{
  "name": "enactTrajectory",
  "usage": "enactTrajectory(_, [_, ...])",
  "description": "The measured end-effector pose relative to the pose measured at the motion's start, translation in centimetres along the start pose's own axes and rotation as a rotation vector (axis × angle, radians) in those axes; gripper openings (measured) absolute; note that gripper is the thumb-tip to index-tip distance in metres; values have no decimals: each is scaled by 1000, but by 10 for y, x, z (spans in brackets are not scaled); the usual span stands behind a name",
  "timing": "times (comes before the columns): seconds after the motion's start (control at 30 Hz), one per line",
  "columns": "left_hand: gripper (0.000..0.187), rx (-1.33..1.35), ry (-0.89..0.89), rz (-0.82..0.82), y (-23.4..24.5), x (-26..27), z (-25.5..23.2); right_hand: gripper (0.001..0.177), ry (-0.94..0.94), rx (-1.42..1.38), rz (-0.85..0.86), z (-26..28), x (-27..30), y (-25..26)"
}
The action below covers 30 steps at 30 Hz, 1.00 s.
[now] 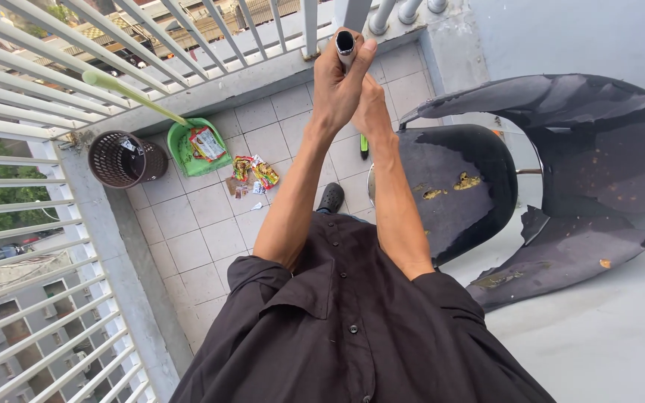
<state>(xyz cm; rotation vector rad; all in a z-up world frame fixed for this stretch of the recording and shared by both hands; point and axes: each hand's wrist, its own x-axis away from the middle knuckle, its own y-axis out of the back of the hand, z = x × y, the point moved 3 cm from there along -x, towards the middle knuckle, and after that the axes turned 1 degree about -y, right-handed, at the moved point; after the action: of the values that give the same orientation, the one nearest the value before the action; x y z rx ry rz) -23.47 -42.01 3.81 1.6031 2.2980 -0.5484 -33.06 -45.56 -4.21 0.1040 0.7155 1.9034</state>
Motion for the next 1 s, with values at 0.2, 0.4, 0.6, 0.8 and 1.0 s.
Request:
enactTrajectory(0.2, [28, -35, 7, 2, -9, -4, 17, 31, 44, -8, 3, -17, -7, 4])
enactTrajectory(0.4, [28, -14, 2, 2, -10, -15, 22, 33, 53, 7, 1, -33, -20, -2])
enactTrajectory(0.6, [26, -60, -9, -51, 2, -30, 25, 31, 46, -9, 35, -33, -38, -15])
enactTrajectory(0.8, [29, -102, -43, -74, 29, -39, 35, 24, 78, -15, 54, -24, -53, -37])
enactTrajectory(1.0, [28, -141, -13, -118, 56, -48, 30, 21, 70, -57, 101, -9, -70, -61])
